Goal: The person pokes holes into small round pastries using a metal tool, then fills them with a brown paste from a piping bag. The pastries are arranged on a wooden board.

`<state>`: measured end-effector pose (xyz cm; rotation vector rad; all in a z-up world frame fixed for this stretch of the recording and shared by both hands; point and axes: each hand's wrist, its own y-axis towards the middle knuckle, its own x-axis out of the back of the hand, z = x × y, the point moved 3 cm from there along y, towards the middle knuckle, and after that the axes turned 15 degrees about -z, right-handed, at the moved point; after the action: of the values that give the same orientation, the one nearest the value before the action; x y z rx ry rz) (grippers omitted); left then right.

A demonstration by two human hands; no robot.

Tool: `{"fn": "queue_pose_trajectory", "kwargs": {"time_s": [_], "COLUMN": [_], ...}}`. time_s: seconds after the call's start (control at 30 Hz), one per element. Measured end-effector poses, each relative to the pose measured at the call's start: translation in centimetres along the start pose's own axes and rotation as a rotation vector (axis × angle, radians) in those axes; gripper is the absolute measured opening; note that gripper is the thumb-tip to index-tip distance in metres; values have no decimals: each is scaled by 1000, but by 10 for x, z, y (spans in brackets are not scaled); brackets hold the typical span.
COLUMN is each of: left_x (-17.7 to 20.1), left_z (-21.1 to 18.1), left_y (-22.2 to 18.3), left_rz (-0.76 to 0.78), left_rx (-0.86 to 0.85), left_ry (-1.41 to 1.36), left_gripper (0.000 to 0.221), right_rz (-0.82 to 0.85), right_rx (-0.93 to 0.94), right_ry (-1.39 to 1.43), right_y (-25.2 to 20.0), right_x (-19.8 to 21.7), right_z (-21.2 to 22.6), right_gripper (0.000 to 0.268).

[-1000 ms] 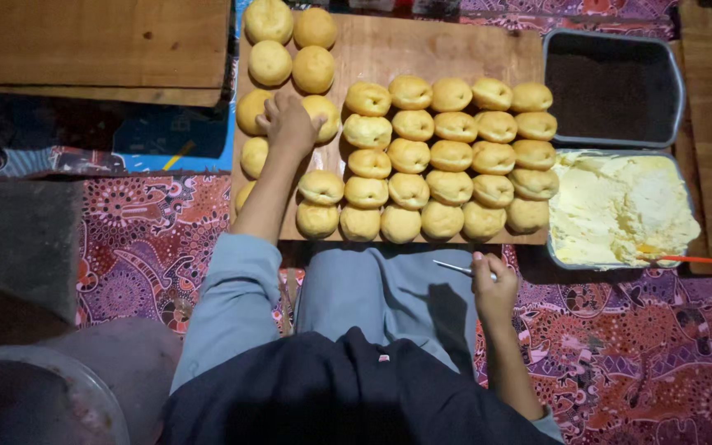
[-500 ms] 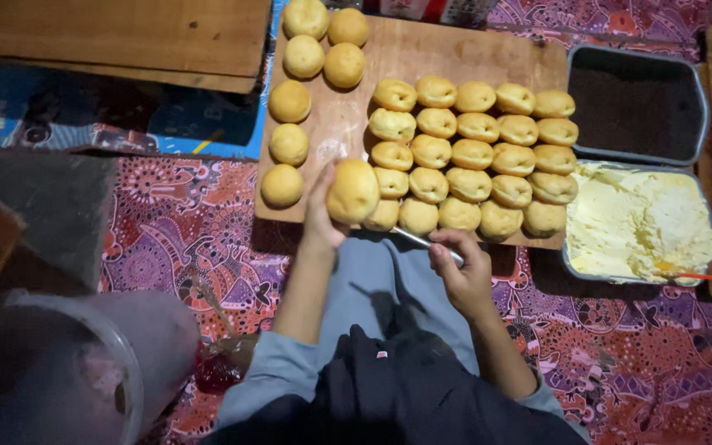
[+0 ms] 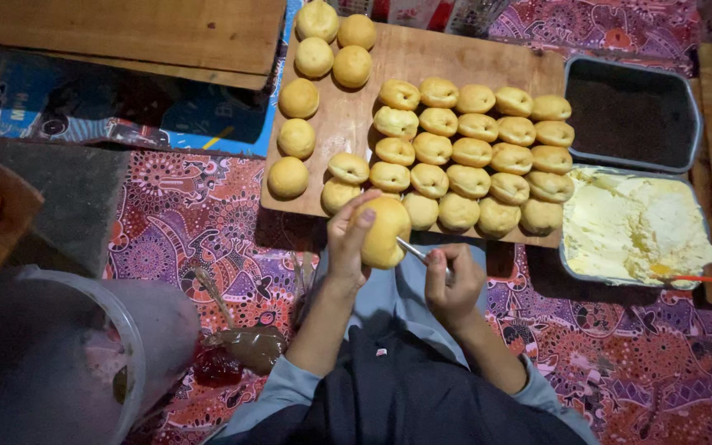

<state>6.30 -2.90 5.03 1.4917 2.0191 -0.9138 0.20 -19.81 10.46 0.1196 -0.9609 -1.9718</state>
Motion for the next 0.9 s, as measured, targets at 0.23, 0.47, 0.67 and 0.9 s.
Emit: {"fn": "queue_pose_trajectory", "kwargs": {"time_s": [0.23, 0.47, 0.67, 0.9], "left_x": [-16, -10, -7, -3], "left_z": [4, 9, 29, 39], "left_y": [-23, -16, -27, -38], "left_rz": [84, -24, -189, -313], "left_rx": [-102, 78, 59, -56], "left_ry": [321, 138, 27, -18], "left_gripper": [33, 34, 33, 35], "right_rz": [83, 179, -9, -178], "right_rx": [28, -270, 328, 312], "right_ry": [-80, 38, 32, -88], "right_y": [-1, 19, 16, 6], "right_x": [-10, -14, -23, -36], "right_z": [-9, -30, -20, -33], "right_gripper": [19, 27, 18, 18]}}
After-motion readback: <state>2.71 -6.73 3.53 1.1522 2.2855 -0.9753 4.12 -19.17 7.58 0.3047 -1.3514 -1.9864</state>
